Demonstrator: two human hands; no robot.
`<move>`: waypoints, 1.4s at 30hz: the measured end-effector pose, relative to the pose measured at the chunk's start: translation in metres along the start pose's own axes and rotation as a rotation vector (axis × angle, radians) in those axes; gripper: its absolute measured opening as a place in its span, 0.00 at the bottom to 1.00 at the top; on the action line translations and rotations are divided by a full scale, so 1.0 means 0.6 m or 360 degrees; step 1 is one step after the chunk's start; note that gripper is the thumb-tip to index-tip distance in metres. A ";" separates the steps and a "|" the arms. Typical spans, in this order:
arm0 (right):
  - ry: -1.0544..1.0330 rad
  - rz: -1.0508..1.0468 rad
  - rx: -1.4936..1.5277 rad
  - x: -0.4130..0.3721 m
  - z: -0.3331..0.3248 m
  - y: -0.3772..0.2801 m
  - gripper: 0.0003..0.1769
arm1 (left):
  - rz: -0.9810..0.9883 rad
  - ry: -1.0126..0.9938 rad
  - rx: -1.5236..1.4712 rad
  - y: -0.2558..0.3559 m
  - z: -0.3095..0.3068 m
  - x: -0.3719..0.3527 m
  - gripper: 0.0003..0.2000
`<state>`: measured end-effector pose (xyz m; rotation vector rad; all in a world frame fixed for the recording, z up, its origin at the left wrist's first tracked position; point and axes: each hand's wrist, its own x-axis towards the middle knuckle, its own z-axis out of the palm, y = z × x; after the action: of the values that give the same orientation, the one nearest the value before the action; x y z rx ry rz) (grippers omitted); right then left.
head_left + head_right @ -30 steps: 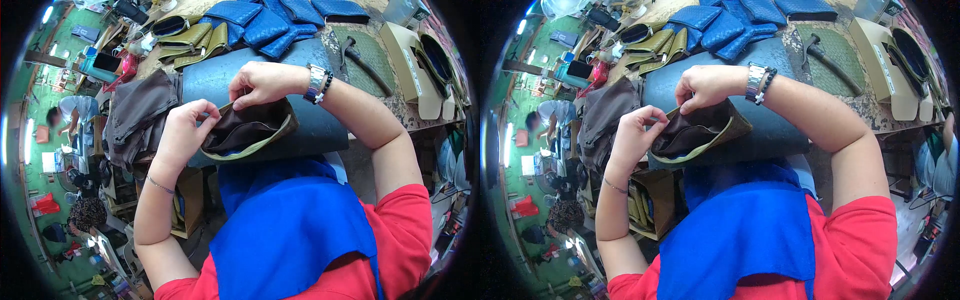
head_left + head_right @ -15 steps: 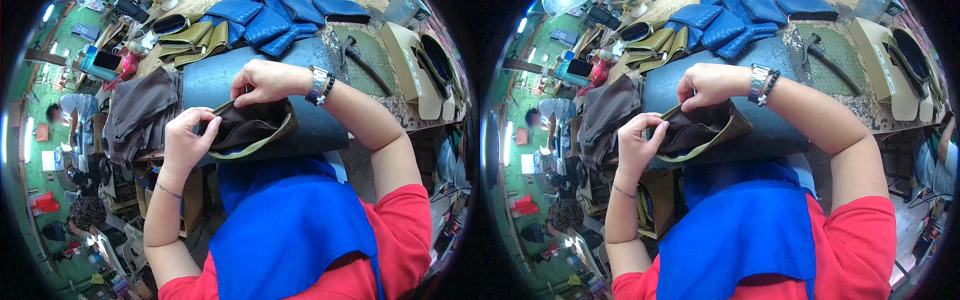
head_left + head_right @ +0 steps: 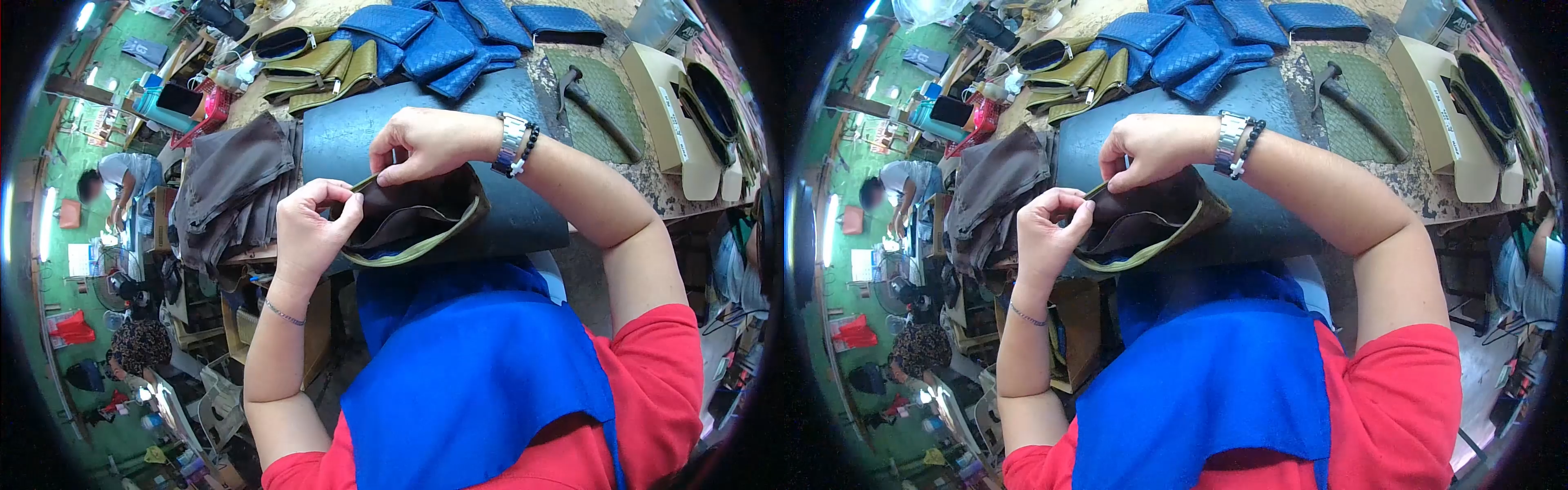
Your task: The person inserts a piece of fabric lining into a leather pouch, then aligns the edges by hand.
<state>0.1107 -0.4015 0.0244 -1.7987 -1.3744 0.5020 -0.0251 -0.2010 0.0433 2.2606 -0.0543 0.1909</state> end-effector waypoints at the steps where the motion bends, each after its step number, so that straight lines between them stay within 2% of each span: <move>1: 0.0008 -0.0019 0.0005 0.001 0.001 0.001 0.13 | -0.0014 -0.0001 -0.0016 -0.001 0.000 0.000 0.04; 3: 0.0007 -0.0045 -0.0033 0.004 0.001 -0.009 0.12 | -0.0048 -0.0009 -0.0048 -0.002 0.000 -0.001 0.04; 6: 0.0080 -0.0112 -0.0079 0.005 0.002 -0.006 0.11 | 0.0338 0.0018 0.0234 0.003 -0.007 -0.003 0.04; 8: 0.0127 -0.0135 -0.0086 0.004 0.003 0.001 0.11 | 0.0404 0.0073 0.0431 0.016 -0.011 -0.013 0.04; 15: 0.0144 -0.0098 -0.0046 -0.001 0.007 0.003 0.11 | 0.0413 0.0157 0.0518 0.017 -0.014 -0.013 0.04; 24: 0.0125 0.0013 -0.0015 -0.006 0.007 0.002 0.10 | -0.0078 -0.0190 -0.0118 0.016 -0.036 -0.002 0.05; 25: 0.0118 0.0032 -0.0007 -0.006 0.006 0.002 0.10 | -0.0226 -0.0275 -0.0145 0.011 -0.043 0.001 0.06; 28: 0.0054 0.0109 0.0001 -0.006 0.001 -0.012 0.12 | -0.0157 -0.0377 -0.0166 0.005 -0.055 0.010 0.07; 32: 0.0130 -0.0018 0.0040 0.002 0.005 -0.027 0.14 | -0.0522 -0.0503 -0.0258 0.002 -0.061 0.017 0.08; 35: 0.0133 -0.0061 -0.0015 0.027 0.008 -0.020 0.17 | -0.0421 -0.0362 -0.0524 -0.012 -0.050 0.014 0.12; 38: -0.0257 0.0024 -0.0071 0.055 -0.012 -0.034 0.16 | -0.0503 -0.0292 -0.0618 0.002 -0.045 0.008 0.15; 42: -0.0456 0.0020 -0.0226 0.086 -0.024 -0.048 0.13 | -0.0478 -0.0240 -0.0637 0.000 -0.043 0.001 0.17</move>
<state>0.1200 -0.3561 0.0635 -1.9048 -1.6282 0.7064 -0.0274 -0.1815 0.0596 1.8514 0.1545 -0.1412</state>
